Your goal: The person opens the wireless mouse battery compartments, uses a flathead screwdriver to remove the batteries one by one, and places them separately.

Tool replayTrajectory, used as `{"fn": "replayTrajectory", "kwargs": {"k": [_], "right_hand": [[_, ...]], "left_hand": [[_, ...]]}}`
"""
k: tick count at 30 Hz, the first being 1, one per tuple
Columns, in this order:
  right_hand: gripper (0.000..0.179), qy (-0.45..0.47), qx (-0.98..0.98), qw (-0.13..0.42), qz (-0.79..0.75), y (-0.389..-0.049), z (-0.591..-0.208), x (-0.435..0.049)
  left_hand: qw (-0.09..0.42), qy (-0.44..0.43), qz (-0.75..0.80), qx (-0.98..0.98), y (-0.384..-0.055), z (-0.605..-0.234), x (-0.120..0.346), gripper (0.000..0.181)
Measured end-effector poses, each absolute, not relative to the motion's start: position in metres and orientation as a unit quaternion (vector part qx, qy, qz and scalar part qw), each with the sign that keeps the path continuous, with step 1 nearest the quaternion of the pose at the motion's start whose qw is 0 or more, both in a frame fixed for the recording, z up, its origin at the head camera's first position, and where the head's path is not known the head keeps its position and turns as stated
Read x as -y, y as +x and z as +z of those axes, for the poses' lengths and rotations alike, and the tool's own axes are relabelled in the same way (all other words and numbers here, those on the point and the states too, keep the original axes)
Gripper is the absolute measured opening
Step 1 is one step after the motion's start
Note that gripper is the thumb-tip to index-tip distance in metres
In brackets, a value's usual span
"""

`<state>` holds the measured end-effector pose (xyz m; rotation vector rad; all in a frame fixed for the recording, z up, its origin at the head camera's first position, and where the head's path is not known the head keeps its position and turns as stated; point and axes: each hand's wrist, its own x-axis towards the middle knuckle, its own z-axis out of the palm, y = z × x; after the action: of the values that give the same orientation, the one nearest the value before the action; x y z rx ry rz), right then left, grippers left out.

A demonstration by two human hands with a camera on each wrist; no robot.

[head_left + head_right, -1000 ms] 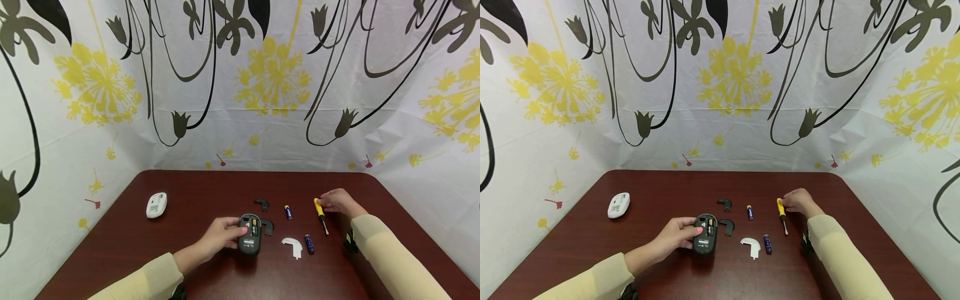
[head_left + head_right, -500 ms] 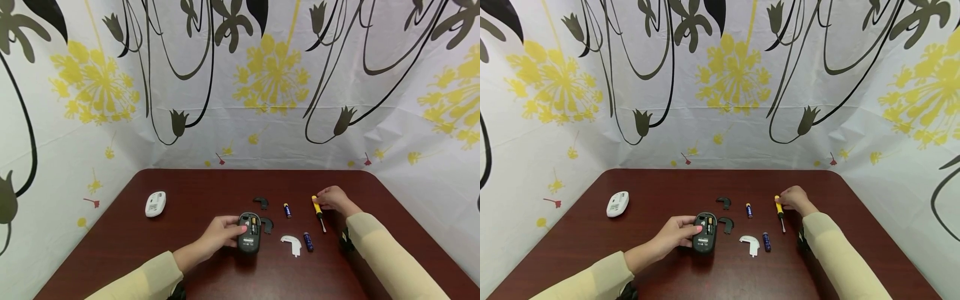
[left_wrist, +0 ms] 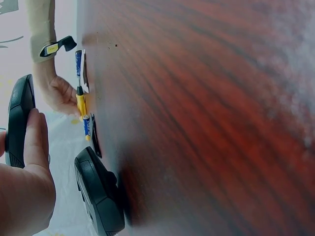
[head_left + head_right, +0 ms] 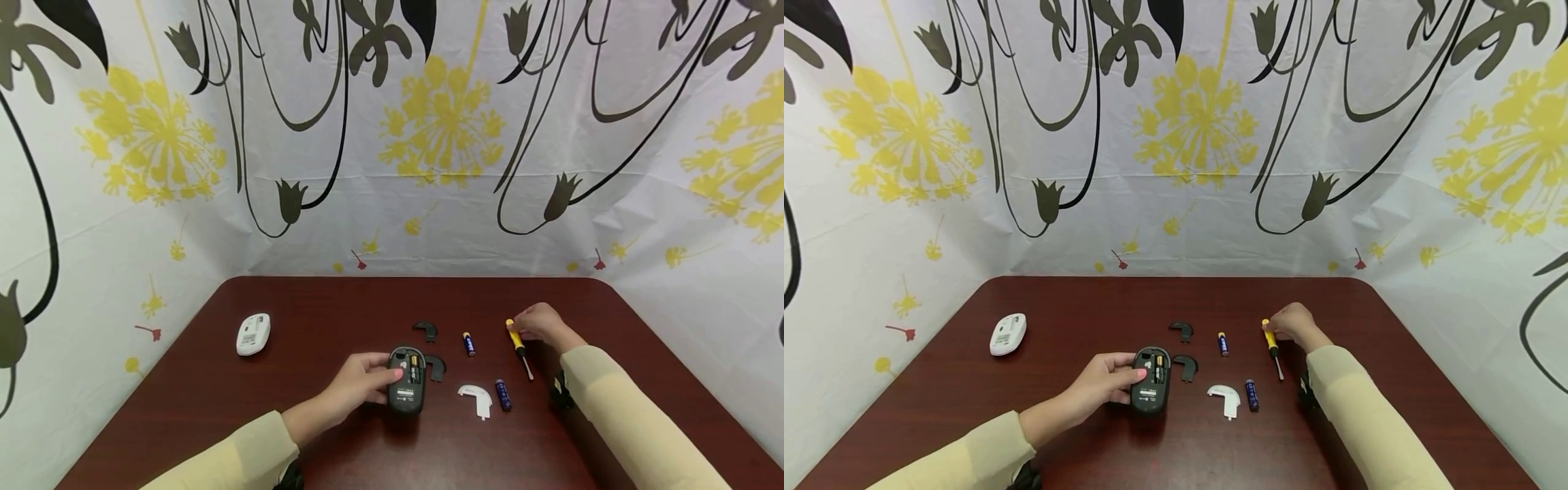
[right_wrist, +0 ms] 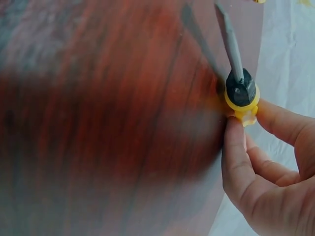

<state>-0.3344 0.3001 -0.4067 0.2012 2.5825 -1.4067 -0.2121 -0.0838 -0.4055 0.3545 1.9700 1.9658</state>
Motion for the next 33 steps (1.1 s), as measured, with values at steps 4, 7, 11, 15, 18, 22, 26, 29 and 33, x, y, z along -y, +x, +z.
{"fn": "replayTrajectory", "kwargs": {"k": [4,7,11,15,18,22,26,29,33], "right_hand": [[0.028,0.085,-0.865,0.099,-0.485,-0.334,-0.407,-0.302],[0.031,0.098,-0.856,0.102,-0.497,-0.335,-0.408,-0.303],[0.036,0.093,-0.845,0.110,-0.515,-0.334,-0.409,-0.305],[0.040,0.095,-0.831,0.112,-0.537,-0.335,-0.408,-0.309],[0.044,0.098,-0.818,0.112,-0.556,-0.335,-0.405,-0.311],[0.051,0.098,-0.798,0.118,-0.583,-0.334,-0.399,-0.313],[0.054,0.105,-0.782,0.119,-0.603,-0.334,-0.392,-0.310],[0.056,0.113,-0.767,0.111,-0.621,-0.333,-0.384,-0.304],[0.056,0.112,-0.731,0.101,-0.665,-0.330,-0.373,-0.295]], "left_hand": [[0.166,0.123,0.689,-0.695,-0.211,-0.405,0.083,0.048],[0.169,0.120,0.688,-0.696,-0.211,-0.406,0.083,0.048],[0.172,0.117,0.688,-0.695,-0.211,-0.407,0.082,0.048],[0.174,0.115,0.690,-0.694,-0.211,-0.408,0.081,0.048],[0.174,0.114,0.689,-0.694,-0.211,-0.407,0.081,0.048],[0.174,0.113,0.688,-0.695,-0.211,-0.407,0.080,0.049],[0.175,0.113,0.687,-0.696,-0.211,-0.406,0.080,0.049],[0.174,0.116,0.688,-0.695,-0.211,-0.406,0.079,0.049],[0.173,0.119,0.688,-0.695,-0.212,-0.406,0.079,0.049]]}}
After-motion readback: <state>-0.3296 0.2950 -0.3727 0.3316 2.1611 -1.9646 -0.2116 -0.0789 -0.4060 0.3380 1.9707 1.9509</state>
